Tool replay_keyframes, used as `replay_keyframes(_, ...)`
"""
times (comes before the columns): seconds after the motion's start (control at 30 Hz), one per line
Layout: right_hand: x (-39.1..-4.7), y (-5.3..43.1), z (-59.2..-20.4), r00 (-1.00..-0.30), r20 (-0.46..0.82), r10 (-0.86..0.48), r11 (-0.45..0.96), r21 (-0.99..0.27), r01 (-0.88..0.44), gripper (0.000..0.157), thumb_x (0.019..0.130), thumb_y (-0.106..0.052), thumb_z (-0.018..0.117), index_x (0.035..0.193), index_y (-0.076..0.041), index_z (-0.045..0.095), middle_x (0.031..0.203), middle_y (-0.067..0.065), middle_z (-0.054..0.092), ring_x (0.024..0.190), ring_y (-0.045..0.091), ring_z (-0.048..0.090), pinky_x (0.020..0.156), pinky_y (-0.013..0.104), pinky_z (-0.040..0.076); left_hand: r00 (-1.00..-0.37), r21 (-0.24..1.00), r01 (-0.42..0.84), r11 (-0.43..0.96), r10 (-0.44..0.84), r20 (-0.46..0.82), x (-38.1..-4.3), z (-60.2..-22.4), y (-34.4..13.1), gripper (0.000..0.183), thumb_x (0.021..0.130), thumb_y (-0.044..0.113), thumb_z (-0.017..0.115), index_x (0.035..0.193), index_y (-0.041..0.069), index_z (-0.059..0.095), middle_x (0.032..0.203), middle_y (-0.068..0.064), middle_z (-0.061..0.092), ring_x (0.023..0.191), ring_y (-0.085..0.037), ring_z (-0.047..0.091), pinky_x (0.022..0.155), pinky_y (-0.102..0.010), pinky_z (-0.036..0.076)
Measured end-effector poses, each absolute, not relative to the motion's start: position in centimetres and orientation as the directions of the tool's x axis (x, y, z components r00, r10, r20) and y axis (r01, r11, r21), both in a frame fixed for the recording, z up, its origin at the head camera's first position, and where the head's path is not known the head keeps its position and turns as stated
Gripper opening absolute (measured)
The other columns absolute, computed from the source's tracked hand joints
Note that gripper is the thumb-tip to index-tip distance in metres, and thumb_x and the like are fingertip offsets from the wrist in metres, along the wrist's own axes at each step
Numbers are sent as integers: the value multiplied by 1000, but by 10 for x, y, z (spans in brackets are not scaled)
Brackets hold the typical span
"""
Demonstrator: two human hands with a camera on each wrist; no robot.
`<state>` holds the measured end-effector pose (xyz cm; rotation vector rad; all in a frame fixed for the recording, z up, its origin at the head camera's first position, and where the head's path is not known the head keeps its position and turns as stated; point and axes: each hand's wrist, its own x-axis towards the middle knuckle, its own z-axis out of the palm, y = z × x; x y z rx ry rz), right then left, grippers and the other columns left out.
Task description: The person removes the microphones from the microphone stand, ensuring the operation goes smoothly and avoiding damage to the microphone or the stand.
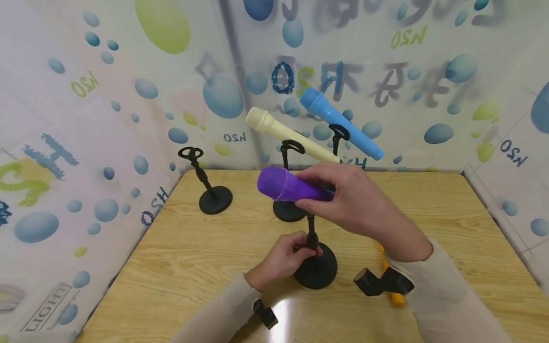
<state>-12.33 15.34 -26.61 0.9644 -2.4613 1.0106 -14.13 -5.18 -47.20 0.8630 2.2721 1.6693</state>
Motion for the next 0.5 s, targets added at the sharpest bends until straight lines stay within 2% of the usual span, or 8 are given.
replay_keyframes(0.5, -123, 150, -269, -780, 457, -427, 511, -590, -625, 45, 88, -11, 91, 130, -12, 77, 123, 9, 79, 107, 25, 74, 88, 21, 59, -822, 933, 301, 196, 550, 150, -141, -471, -51, 8, 103, -4, 68, 109, -2, 72, 108, -19, 82, 105, -18, 81, 95, -18, 58)
